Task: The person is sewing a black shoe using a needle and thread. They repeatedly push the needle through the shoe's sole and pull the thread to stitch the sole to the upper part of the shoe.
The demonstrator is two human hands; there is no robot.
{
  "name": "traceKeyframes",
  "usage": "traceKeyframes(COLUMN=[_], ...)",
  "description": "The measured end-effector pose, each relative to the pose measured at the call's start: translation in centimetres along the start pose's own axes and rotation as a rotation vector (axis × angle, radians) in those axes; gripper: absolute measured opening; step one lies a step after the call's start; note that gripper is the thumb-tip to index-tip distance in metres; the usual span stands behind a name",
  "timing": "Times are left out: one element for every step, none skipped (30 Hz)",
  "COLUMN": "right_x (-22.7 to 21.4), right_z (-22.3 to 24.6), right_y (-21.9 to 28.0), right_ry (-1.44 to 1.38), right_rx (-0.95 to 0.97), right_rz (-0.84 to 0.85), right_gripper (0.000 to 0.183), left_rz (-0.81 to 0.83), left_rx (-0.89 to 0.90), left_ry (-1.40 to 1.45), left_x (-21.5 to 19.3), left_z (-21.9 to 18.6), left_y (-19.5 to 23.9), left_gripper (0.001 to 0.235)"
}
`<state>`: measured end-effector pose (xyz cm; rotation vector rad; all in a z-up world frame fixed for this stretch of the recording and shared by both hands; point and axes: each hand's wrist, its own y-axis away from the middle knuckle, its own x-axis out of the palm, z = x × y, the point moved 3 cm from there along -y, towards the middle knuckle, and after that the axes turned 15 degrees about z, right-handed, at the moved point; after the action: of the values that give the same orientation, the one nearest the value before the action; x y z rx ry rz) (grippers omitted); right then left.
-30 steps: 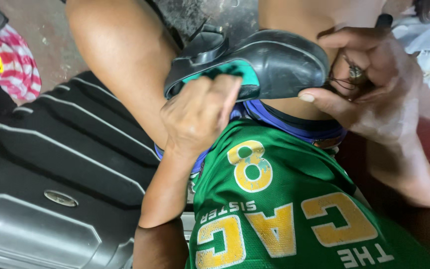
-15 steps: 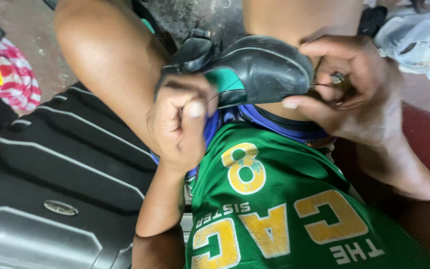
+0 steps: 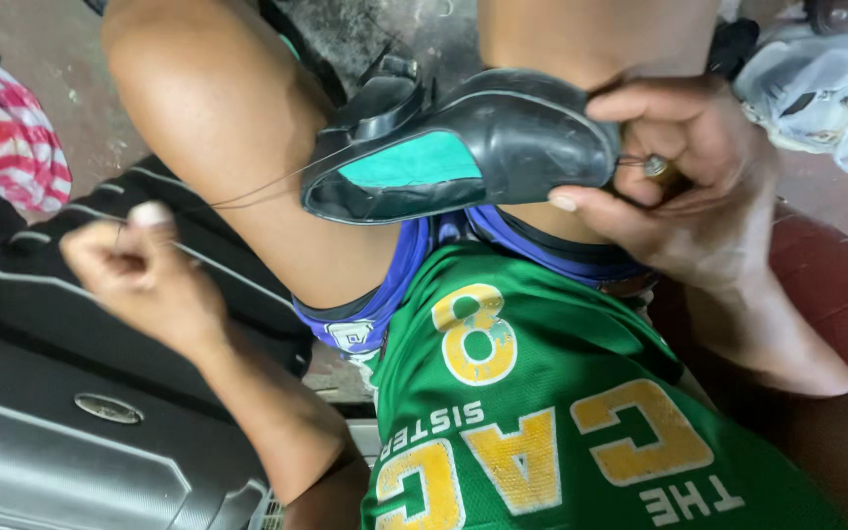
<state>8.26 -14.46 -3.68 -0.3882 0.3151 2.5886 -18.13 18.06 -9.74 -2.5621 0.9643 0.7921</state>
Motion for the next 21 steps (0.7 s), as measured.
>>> traceKeyframes(right_x=[0.1,0.0,-0.1,-0.2,-0.2,-0.4,-0.2,-0.2,-0.1,-0.1,-0.1,-0.1,-0.1,0.0,-0.1,-0.2,-0.2,-0.2,-0.2,-0.2,-0.3], right_z=[0.1,0.1,0.1,0.0,0.0,-0.1,0.1,0.2,0.2,0.3,0.3,0.3,0.4,0.5,0.5,0.3,0.2,0.3,0.1,0.2,0.3], right_y=[0.2,0.4,0.5,0.5,0.6,0.4,0.5,0.4,0.3,0.2,0.1,0.0,0.0,-0.1,0.0,0.1,0.3,0.8,0.5,0.3,0.1], right_ry=[-0.002,-0.004,-0.011,-0.017,-0.034,-0.031,-0.037,-0.022,-0.015,-0.008,-0.007,-0.008,-0.006,-0.004,-0.003,-0.003,-0.014,-0.007,-0.001,0.023,0.032], right_rx=[0.009,0.018,0.033,0.048,0.069,0.070,0.077,0.063,0.063,0.062,0.083,0.104,0.086,0.068,0.061,0.054,0.061,0.069,0.053,0.038,0.038], right_rz=[0.013,0.025,0.027,0.028,0.027,0.031,0.040,0.056,0.061,0.066,0.057,0.049,0.046,0.043,0.032,0.022,0.024,0.026,0.041,0.054,0.054], right_gripper=[0.057,0.058,0.058,0.059,0.058,0.058,0.057,0.056,0.056,0.056,0.058,0.059,0.060,0.060,0.060,0.060,0.059,0.059,0.059,0.061,0.061], left_rz=[0.085,0.023,-0.047,-0.117,-0.039,0.040,0.132,0.227,0.322,0.417,0.517,0.521,0.527,0.532,0.557,0.582,0.613,0.656,0.676,0.693,0.690], left_rx=[0.025,0.027,0.036,0.043,0.135,0.225,0.299,0.372,0.444,0.515,0.591,0.564,0.541,0.519,0.483,0.447,0.396,0.384,0.369,0.354,0.342], left_ry=[0.087,0.003,-0.074,-0.149,-0.226,-0.303,-0.332,-0.352,-0.322,-0.290,-0.254,-0.283,-0.307,-0.332,-0.329,-0.325,-0.323,-0.228,-0.144,-0.059,-0.070], left_x=[1.0,1.3,1.8,2.4,3.4,4.2,5.2,6.2,7.5,9.0,10.2,10.9,11.6,11.9,12.2,12.5,12.4,12.4,12.2,12.0,12.0], left_z=[-0.5,-1.7,-3.1,-4.7,-6.9,-9.1,-11.0,-12.7,-13.9,-14.9,-15.6,-15.9,-16.0,-16.1,-15.9,-15.7,-15.6,-15.4,-15.1,-15.0,-14.7], left_y=[0.1,0.2,0.1,0.0,0.0,0.2,0.4,0.7,0.8,0.9,0.9,0.8,0.7,0.6,0.4,0.2,0.4,0.5,0.4,0.4,0.1], left_gripper=[0.038,0.032,0.027,0.022,0.011,0.003,0.002,0.004,0.004,0.010,0.016,0.017,0.019,0.020,0.020,0.019,0.020,0.021,0.022,0.023,0.023])
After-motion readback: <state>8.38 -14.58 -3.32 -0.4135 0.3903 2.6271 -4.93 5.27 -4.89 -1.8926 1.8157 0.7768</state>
